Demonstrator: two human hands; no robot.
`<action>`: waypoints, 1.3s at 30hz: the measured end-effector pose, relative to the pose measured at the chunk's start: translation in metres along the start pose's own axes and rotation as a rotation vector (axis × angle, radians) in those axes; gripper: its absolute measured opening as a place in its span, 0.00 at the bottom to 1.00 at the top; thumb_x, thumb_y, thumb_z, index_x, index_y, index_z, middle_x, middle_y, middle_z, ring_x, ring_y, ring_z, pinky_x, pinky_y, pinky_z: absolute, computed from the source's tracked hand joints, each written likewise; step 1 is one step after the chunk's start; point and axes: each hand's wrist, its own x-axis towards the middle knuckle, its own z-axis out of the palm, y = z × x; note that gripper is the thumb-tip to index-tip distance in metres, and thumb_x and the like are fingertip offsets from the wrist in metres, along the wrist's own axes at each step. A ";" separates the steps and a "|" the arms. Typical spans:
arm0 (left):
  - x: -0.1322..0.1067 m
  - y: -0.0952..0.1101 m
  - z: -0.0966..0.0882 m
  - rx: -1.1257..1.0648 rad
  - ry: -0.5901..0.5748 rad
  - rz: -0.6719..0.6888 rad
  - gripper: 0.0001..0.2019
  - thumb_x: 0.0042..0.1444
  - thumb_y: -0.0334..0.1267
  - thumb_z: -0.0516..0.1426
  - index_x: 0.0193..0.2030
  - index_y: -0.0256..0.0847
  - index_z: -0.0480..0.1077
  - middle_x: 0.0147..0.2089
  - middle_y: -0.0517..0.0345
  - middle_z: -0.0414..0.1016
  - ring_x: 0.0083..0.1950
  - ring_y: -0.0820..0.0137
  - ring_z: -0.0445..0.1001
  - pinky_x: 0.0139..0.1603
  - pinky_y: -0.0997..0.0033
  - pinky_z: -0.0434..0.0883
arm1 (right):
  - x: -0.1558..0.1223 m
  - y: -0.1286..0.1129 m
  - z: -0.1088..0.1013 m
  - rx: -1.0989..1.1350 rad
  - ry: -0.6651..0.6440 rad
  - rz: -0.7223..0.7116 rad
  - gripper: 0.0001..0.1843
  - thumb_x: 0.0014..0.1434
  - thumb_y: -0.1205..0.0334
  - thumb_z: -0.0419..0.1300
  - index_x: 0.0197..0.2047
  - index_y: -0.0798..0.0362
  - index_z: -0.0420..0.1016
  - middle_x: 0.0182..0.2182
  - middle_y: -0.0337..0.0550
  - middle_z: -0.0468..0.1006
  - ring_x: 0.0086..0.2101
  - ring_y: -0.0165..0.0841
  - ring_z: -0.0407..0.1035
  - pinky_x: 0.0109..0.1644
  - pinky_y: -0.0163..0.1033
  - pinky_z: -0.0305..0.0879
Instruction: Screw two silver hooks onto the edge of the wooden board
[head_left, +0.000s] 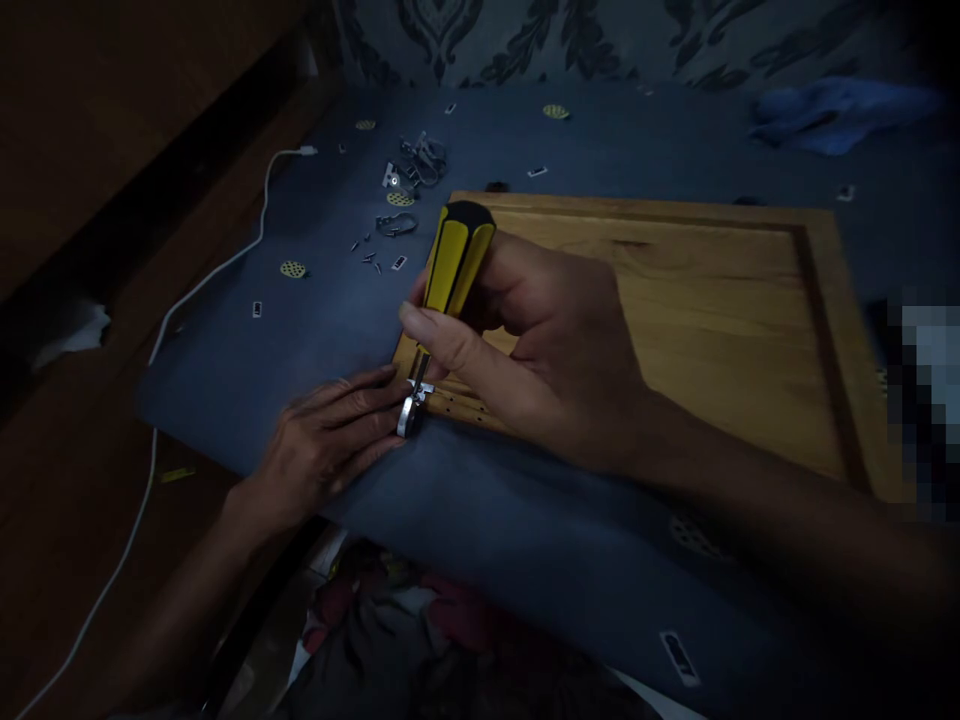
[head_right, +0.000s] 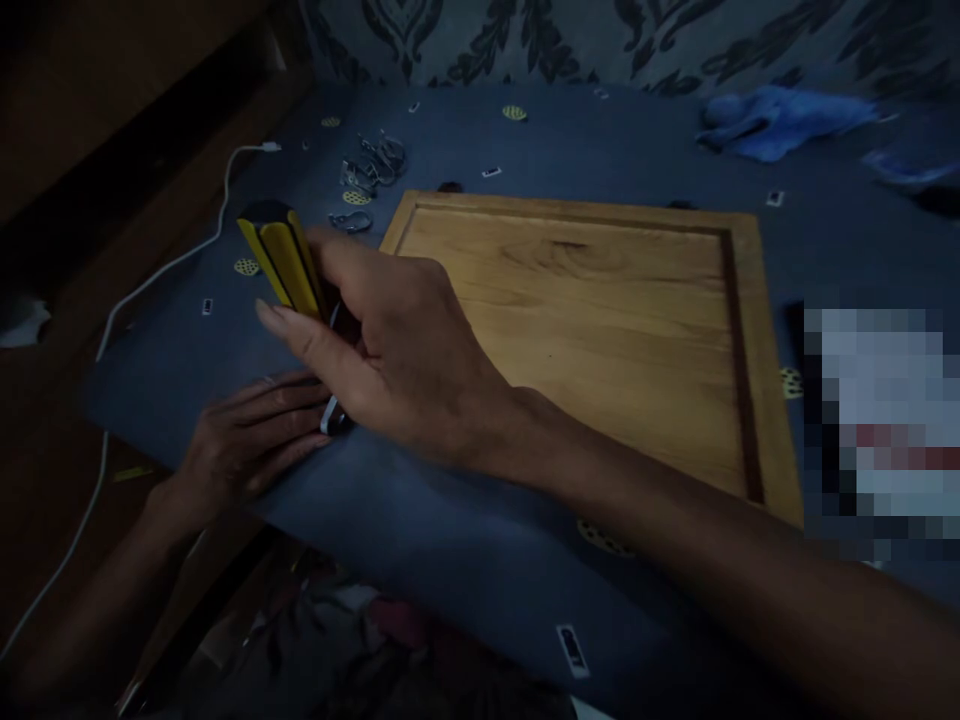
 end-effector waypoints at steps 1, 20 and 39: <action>0.000 0.000 0.000 0.004 -0.004 0.003 0.08 0.73 0.37 0.58 0.51 0.39 0.77 0.57 0.50 0.84 0.65 0.58 0.80 0.58 0.58 0.84 | 0.000 0.001 0.000 -0.003 -0.003 -0.002 0.20 0.74 0.41 0.56 0.39 0.48 0.71 0.32 0.36 0.77 0.29 0.29 0.74 0.36 0.37 0.76; -0.001 0.000 0.000 0.028 0.001 0.018 0.09 0.73 0.36 0.58 0.55 0.38 0.76 0.59 0.49 0.83 0.64 0.57 0.80 0.56 0.59 0.83 | 0.004 0.001 -0.004 -0.156 -0.159 -0.184 0.07 0.74 0.59 0.59 0.42 0.51 0.72 0.33 0.33 0.77 0.32 0.27 0.74 0.39 0.35 0.74; -0.002 -0.002 0.002 0.010 0.018 0.006 0.09 0.73 0.37 0.58 0.54 0.39 0.76 0.57 0.51 0.84 0.65 0.59 0.80 0.57 0.60 0.84 | 0.007 0.002 -0.013 -0.130 -0.185 -0.207 0.08 0.74 0.58 0.60 0.43 0.52 0.74 0.34 0.35 0.79 0.32 0.28 0.75 0.36 0.35 0.72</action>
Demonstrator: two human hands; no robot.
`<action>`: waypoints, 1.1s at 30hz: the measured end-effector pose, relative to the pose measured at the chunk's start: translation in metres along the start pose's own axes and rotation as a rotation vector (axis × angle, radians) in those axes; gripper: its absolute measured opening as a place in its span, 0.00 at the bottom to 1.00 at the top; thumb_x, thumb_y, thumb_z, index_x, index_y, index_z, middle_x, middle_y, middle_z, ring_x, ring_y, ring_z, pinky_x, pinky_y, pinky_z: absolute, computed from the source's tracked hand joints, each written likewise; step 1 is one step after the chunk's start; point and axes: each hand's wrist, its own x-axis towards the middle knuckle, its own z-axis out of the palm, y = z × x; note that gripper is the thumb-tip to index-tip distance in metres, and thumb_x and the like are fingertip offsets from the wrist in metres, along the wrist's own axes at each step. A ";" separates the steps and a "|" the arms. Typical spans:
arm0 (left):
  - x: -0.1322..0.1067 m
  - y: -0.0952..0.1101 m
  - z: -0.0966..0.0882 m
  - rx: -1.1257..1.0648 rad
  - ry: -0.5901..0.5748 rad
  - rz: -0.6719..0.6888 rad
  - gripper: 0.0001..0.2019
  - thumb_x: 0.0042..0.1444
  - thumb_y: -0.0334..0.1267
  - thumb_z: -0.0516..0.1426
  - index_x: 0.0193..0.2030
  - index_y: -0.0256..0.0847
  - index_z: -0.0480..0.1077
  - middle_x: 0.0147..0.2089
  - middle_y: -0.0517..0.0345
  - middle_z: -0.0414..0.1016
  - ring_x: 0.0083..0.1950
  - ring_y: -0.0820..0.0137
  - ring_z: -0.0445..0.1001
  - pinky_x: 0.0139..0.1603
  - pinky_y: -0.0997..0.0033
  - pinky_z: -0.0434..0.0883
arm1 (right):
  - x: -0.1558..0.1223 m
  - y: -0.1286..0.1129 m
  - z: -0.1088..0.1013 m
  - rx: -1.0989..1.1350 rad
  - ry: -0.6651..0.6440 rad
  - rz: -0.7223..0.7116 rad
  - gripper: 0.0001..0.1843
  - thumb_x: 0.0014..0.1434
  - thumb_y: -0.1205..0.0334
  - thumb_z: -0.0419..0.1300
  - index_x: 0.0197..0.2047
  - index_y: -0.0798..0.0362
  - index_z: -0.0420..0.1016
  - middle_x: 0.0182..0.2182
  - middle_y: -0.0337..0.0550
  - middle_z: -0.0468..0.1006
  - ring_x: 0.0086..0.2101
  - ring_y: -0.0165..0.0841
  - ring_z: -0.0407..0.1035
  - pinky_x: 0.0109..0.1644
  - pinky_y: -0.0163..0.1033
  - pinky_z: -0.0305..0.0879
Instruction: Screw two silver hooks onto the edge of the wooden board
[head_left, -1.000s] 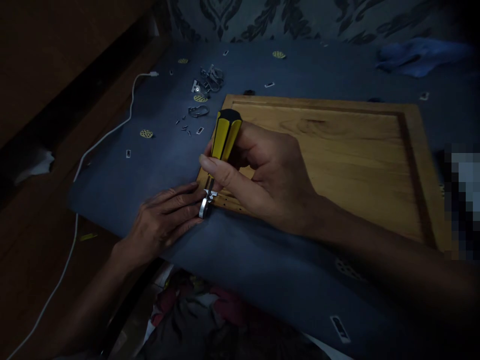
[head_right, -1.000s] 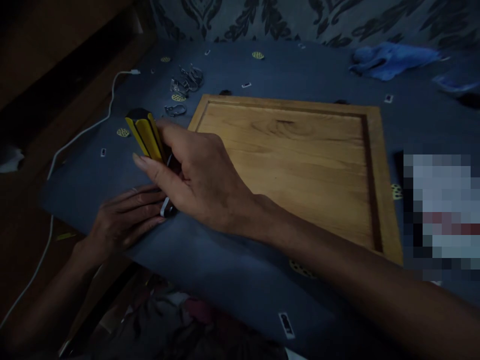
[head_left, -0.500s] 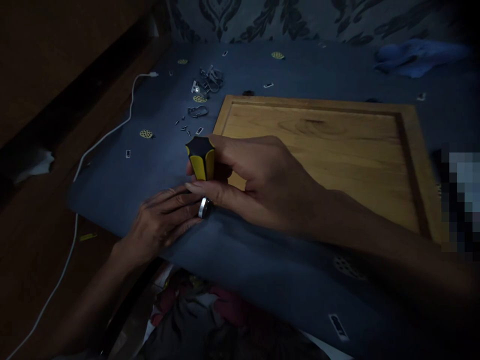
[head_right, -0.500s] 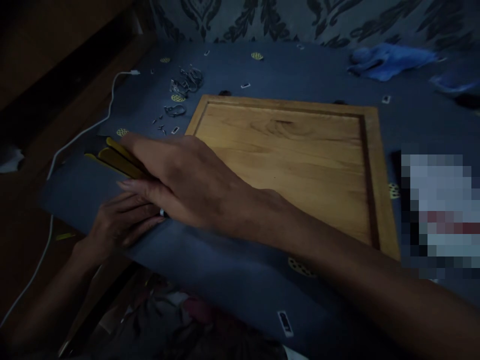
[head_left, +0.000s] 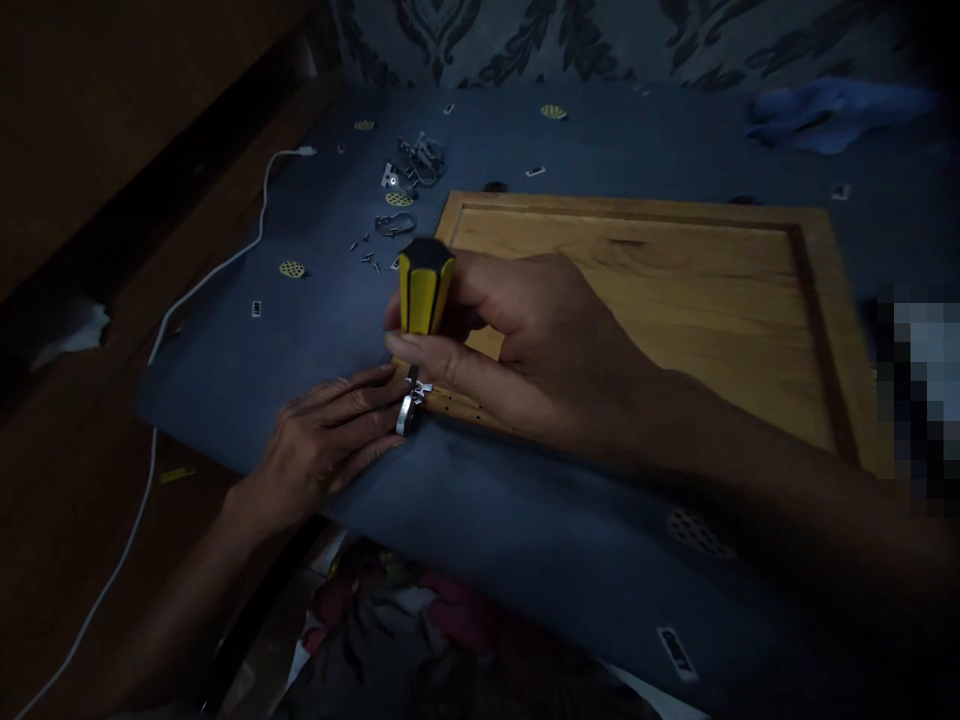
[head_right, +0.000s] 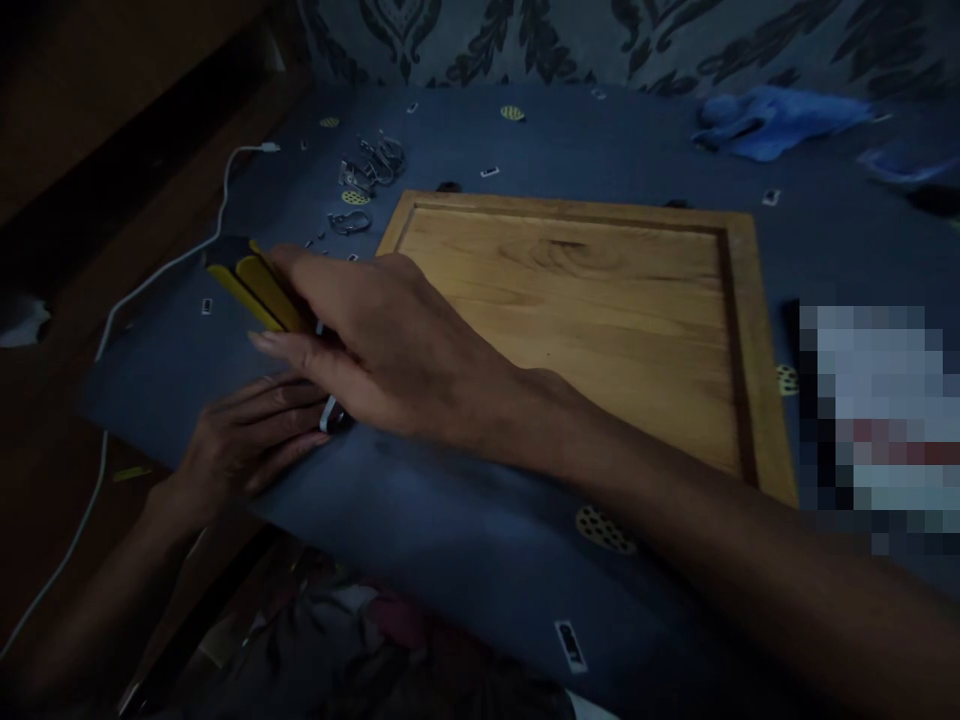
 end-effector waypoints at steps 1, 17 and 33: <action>0.001 0.001 -0.001 0.004 -0.004 0.001 0.08 0.73 0.37 0.58 0.53 0.38 0.76 0.57 0.51 0.84 0.65 0.59 0.80 0.57 0.60 0.84 | 0.000 0.000 0.001 -0.008 0.036 0.017 0.09 0.74 0.56 0.60 0.43 0.52 0.74 0.32 0.35 0.79 0.31 0.28 0.75 0.36 0.35 0.72; 0.001 0.001 0.000 0.010 -0.007 0.002 0.09 0.74 0.37 0.58 0.57 0.41 0.75 0.58 0.54 0.84 0.65 0.60 0.79 0.60 0.59 0.83 | -0.001 0.002 0.004 0.007 0.000 0.026 0.06 0.74 0.59 0.60 0.45 0.51 0.73 0.33 0.33 0.78 0.32 0.27 0.75 0.38 0.35 0.72; -0.002 -0.002 -0.001 0.048 -0.001 0.014 0.11 0.73 0.39 0.58 0.57 0.42 0.76 0.57 0.53 0.84 0.59 0.59 0.84 0.55 0.58 0.85 | 0.010 -0.002 -0.005 0.076 -0.193 -0.028 0.06 0.74 0.61 0.59 0.42 0.51 0.73 0.31 0.32 0.77 0.31 0.26 0.72 0.37 0.34 0.69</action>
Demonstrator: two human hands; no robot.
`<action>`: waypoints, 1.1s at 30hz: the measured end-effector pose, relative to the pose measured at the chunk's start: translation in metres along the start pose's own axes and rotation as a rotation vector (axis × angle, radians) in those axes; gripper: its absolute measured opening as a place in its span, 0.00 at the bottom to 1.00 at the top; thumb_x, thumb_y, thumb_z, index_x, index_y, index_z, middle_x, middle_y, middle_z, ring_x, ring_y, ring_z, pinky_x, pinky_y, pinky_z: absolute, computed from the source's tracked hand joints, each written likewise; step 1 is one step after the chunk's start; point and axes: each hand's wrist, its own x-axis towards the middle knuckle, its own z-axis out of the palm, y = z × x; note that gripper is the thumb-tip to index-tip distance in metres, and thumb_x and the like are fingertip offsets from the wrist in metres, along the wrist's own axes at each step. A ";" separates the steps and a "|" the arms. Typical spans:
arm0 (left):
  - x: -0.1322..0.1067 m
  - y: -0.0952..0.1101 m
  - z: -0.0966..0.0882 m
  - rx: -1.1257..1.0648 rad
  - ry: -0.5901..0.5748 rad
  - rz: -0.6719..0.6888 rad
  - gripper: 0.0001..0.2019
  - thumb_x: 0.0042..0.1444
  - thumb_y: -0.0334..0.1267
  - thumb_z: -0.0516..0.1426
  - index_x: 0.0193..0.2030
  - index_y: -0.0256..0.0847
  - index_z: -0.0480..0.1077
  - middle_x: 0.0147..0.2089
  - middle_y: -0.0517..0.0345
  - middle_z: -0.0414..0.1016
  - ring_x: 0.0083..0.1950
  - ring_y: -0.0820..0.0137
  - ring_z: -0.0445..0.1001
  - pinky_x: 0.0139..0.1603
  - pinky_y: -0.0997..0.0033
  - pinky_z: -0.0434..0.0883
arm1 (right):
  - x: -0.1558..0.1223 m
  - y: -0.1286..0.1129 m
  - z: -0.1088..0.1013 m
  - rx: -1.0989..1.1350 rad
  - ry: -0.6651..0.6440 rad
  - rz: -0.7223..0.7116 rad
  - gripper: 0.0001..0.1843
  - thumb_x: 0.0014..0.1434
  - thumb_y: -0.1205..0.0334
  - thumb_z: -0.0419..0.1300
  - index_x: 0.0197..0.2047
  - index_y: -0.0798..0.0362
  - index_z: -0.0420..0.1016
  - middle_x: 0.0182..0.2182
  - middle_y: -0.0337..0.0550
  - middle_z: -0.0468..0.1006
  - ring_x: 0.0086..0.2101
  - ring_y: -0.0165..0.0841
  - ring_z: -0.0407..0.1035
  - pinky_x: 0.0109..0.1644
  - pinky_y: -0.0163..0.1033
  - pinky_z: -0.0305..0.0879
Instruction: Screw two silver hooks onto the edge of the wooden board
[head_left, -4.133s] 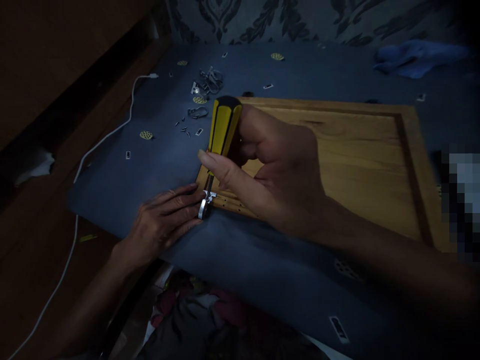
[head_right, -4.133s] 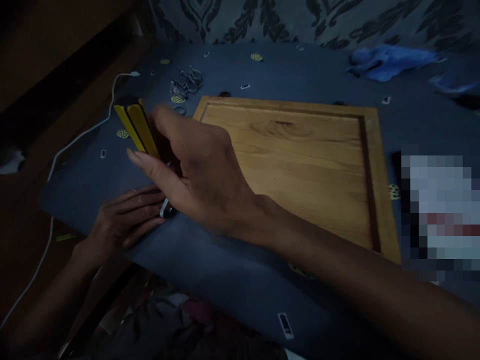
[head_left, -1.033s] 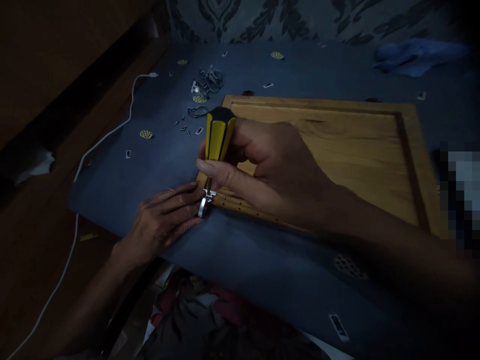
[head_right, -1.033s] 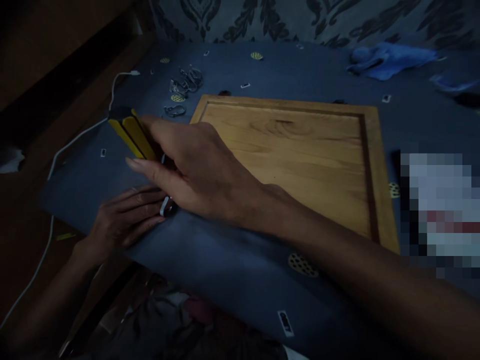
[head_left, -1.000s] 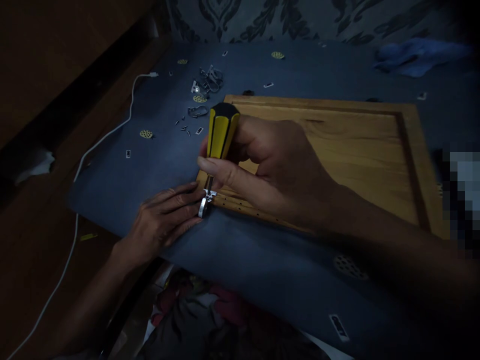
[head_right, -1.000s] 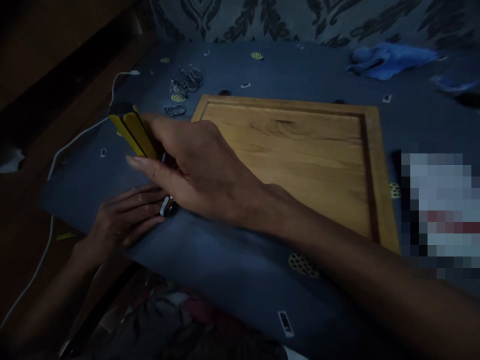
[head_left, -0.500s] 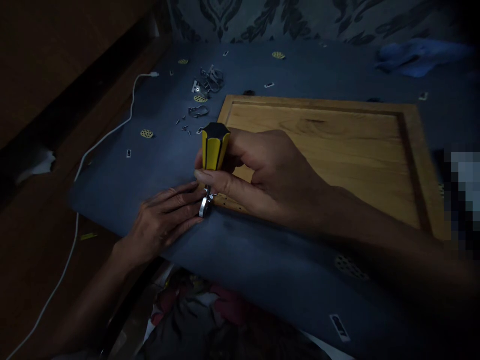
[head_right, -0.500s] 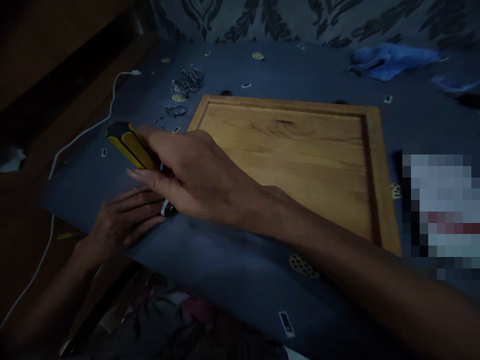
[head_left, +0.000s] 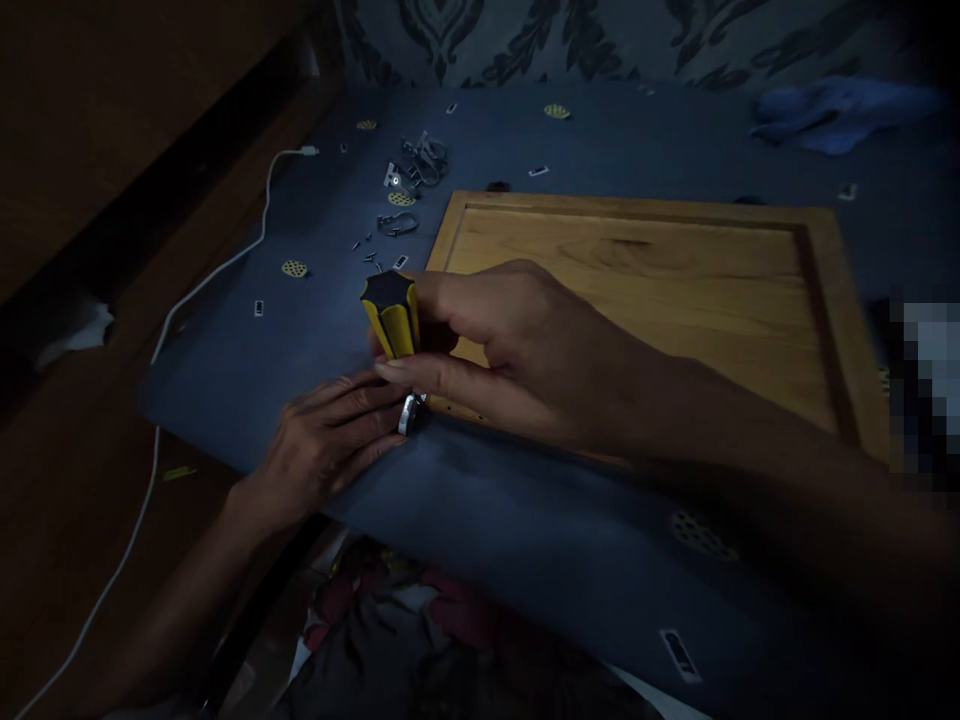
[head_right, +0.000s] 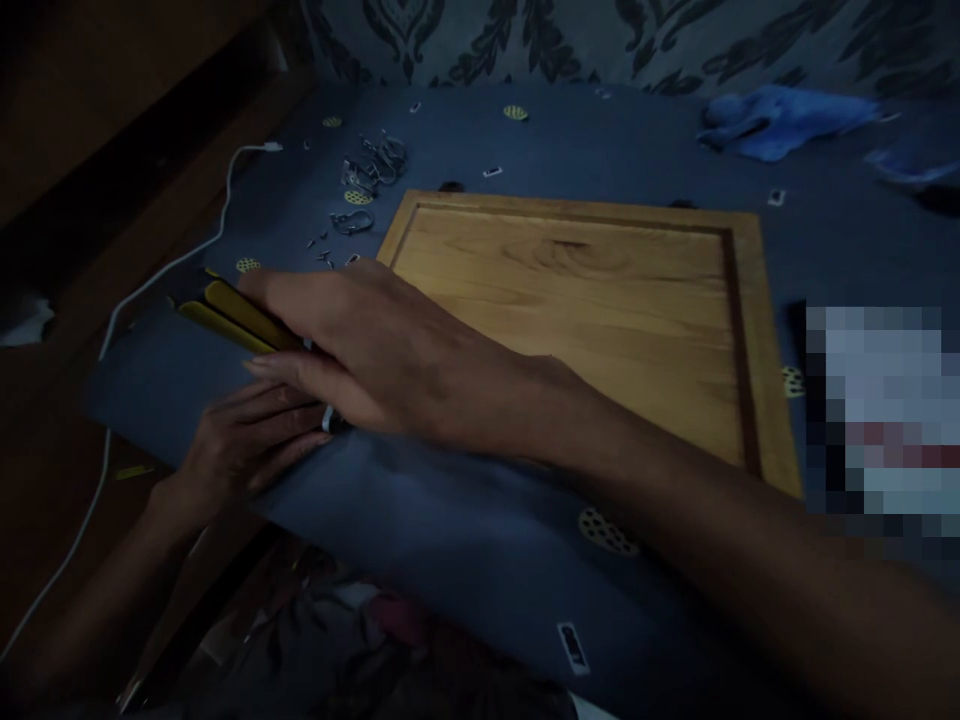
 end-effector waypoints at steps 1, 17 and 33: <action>0.000 0.000 0.000 0.002 0.005 0.004 0.11 0.73 0.39 0.58 0.57 0.42 0.76 0.57 0.53 0.84 0.59 0.58 0.84 0.56 0.57 0.85 | 0.000 0.001 0.001 -0.006 0.016 -0.003 0.07 0.73 0.61 0.59 0.41 0.51 0.73 0.31 0.31 0.76 0.31 0.25 0.71 0.37 0.34 0.69; -0.001 0.002 0.000 -0.032 -0.012 -0.032 0.09 0.73 0.38 0.59 0.54 0.41 0.77 0.58 0.52 0.84 0.63 0.58 0.81 0.58 0.57 0.83 | -0.004 0.000 0.034 -0.024 0.335 0.019 0.12 0.74 0.56 0.58 0.37 0.49 0.67 0.30 0.36 0.74 0.29 0.29 0.69 0.34 0.36 0.68; 0.000 0.004 0.002 -0.072 0.002 -0.044 0.09 0.72 0.37 0.59 0.55 0.40 0.77 0.58 0.51 0.84 0.65 0.58 0.79 0.60 0.57 0.84 | -0.020 0.002 0.036 0.102 0.584 0.236 0.13 0.71 0.50 0.62 0.38 0.48 0.70 0.30 0.34 0.75 0.26 0.28 0.71 0.29 0.34 0.73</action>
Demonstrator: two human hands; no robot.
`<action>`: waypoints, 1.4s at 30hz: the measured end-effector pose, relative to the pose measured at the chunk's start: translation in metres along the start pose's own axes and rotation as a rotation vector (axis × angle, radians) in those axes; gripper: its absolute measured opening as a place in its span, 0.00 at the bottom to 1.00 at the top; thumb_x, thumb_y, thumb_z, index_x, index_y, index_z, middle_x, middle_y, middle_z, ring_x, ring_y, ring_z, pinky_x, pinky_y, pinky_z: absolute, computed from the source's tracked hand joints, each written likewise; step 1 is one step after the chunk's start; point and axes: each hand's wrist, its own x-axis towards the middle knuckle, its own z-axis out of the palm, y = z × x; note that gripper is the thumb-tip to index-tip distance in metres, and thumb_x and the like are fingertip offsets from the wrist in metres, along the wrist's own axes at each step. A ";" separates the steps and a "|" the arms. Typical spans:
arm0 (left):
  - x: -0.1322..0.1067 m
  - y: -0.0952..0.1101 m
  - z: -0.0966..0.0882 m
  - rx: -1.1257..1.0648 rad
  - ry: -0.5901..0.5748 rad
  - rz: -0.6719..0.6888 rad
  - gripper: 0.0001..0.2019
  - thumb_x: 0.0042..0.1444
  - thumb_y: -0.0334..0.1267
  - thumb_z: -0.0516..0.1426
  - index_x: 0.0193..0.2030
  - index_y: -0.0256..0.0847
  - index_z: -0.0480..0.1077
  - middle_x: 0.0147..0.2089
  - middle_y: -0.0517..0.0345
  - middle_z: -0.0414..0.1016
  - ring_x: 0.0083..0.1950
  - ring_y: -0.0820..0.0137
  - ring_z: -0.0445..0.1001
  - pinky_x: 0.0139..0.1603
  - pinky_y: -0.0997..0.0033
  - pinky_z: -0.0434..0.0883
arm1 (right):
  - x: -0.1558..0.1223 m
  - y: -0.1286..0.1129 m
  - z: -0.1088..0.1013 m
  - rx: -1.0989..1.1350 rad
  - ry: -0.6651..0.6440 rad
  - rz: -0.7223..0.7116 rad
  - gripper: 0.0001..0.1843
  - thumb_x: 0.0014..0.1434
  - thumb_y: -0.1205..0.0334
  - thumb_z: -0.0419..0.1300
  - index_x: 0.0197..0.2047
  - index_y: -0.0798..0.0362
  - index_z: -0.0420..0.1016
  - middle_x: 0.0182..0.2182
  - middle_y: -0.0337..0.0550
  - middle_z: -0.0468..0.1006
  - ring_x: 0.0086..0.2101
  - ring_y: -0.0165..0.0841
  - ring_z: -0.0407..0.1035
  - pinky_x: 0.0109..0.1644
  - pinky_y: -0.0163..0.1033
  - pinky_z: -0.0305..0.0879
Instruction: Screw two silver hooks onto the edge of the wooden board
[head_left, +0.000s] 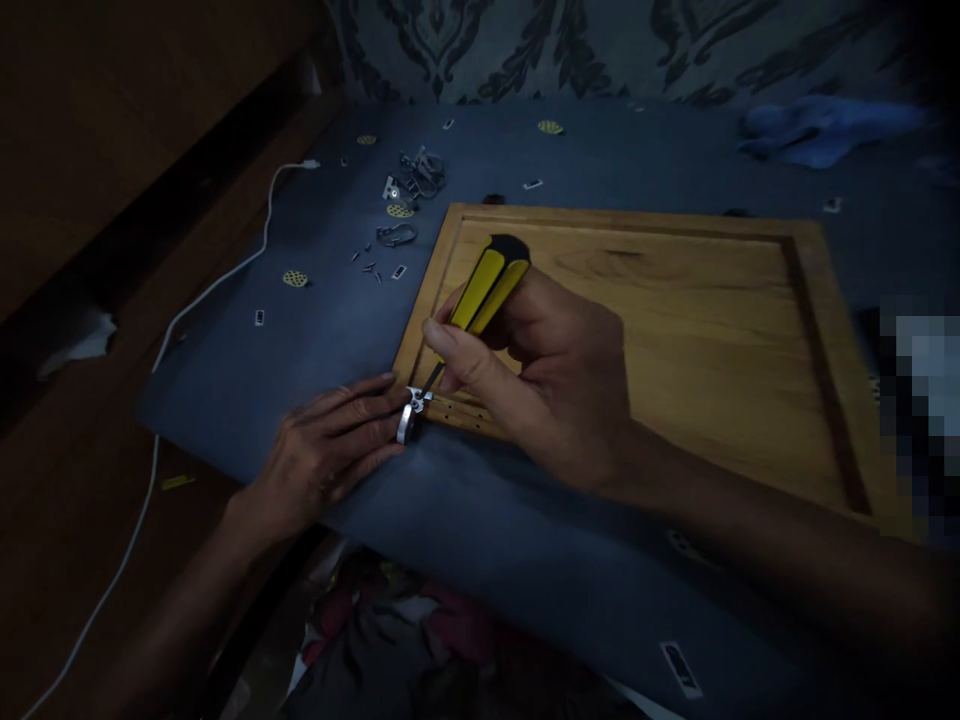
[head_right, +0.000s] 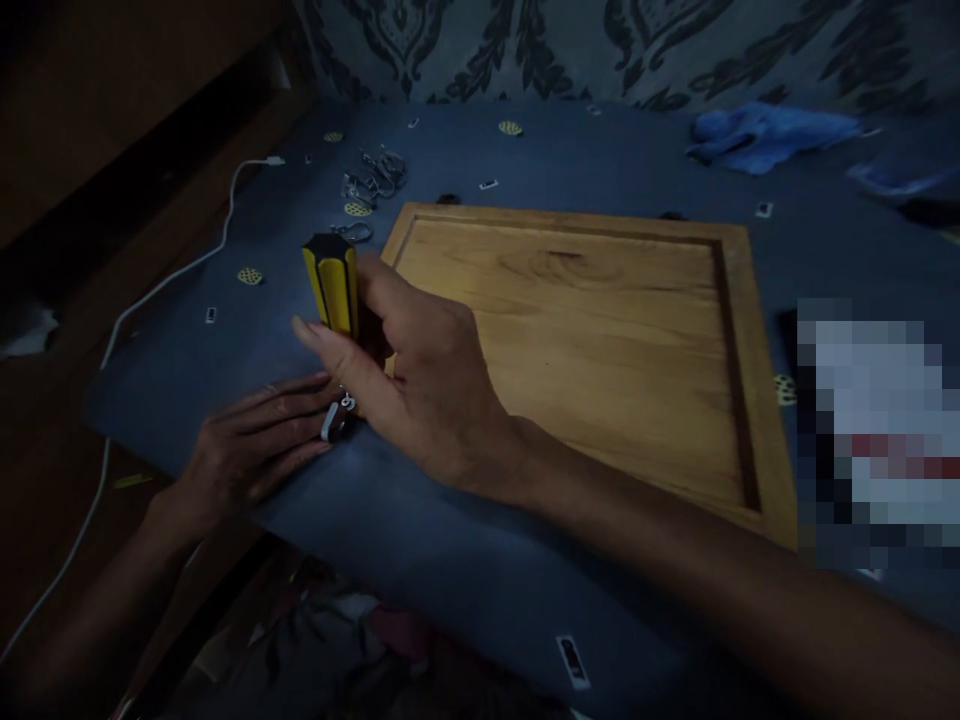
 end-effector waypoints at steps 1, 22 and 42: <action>-0.001 0.000 0.000 -0.001 0.001 -0.001 0.09 0.73 0.37 0.59 0.55 0.40 0.77 0.58 0.51 0.84 0.65 0.58 0.79 0.61 0.57 0.83 | -0.001 0.001 0.001 -0.002 -0.004 0.001 0.12 0.71 0.51 0.62 0.38 0.48 0.70 0.29 0.34 0.74 0.25 0.28 0.71 0.28 0.34 0.73; 0.001 0.001 -0.001 0.027 -0.002 0.007 0.09 0.74 0.38 0.57 0.53 0.40 0.76 0.57 0.51 0.84 0.64 0.59 0.81 0.57 0.59 0.84 | 0.008 -0.001 -0.007 -0.080 -0.226 -0.133 0.11 0.73 0.56 0.59 0.38 0.50 0.71 0.29 0.35 0.77 0.28 0.29 0.73 0.33 0.37 0.71; 0.002 0.000 -0.001 0.036 0.000 0.035 0.09 0.73 0.37 0.58 0.54 0.37 0.76 0.57 0.50 0.84 0.64 0.59 0.80 0.60 0.61 0.83 | 0.022 -0.005 -0.018 -0.181 -0.449 -0.257 0.08 0.76 0.58 0.57 0.44 0.53 0.72 0.35 0.37 0.79 0.33 0.28 0.73 0.38 0.35 0.69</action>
